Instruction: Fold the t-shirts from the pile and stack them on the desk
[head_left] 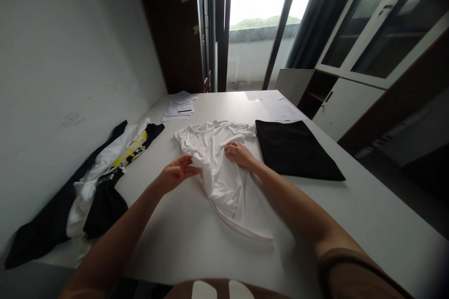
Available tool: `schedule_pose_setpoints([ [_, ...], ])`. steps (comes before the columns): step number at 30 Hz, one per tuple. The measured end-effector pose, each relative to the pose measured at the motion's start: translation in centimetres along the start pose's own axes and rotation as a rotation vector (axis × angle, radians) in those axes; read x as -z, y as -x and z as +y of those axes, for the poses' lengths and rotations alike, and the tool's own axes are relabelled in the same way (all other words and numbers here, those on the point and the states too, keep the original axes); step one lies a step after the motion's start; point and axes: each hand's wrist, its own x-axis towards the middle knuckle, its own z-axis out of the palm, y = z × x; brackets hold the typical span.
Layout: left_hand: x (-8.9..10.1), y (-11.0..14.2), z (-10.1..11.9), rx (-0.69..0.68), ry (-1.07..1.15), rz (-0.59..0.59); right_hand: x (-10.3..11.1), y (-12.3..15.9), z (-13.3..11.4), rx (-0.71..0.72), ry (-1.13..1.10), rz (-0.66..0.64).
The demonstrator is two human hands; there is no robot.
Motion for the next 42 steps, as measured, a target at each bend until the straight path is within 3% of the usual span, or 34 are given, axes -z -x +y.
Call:
schedule_pose_setpoints([
  [2,-0.2,-0.4,-1.4,-0.018,-0.157,0.087,0.0,0.0,0.0,-0.001,-0.004,0.002],
  [5,-0.3,-0.9,-3.7,-0.028,-0.592,0.258,0.0,0.0,0.0,0.002,-0.006,0.002],
  [9,-1.3,-1.1,-5.6,-0.185,-1.116,0.251,0.0,0.0,-0.2,-0.002,0.004,0.007],
  [14,-2.9,-1.4,-6.1,-0.332,-1.428,0.352,0.2,0.1,-0.5,-0.005,0.016,0.002],
  [16,-3.2,-1.5,-5.8,-0.369,-1.402,0.346,0.2,0.1,-0.5,-0.009,0.016,-0.006],
  [21,-3.8,-0.8,-4.5,-0.281,-1.137,0.114,0.2,0.1,-0.4,-0.014,0.018,-0.012],
  [24,-4.2,-0.2,-3.5,-0.202,-1.051,0.187,0.1,0.1,-0.2,-0.017,0.018,-0.021],
  [27,-4.5,0.6,-1.9,-0.091,-0.751,0.199,0.0,0.1,0.0,-0.017,0.022,-0.026],
  [31,-4.4,2.5,1.4,0.237,-0.375,-0.174,0.0,0.1,0.1,-0.014,0.018,-0.03],
  [38,-1.3,4.8,6.5,0.492,-0.524,-0.784,0.2,0.3,-0.2,-0.004,0.001,-0.018],
  [40,-0.5,4.9,6.9,0.521,-0.498,-0.814,0.2,0.3,-0.3,-0.008,0.003,-0.013],
  [42,-0.3,4.7,6.7,0.411,-0.461,-0.662,0.2,0.3,-0.3,-0.011,0.005,-0.017],
])
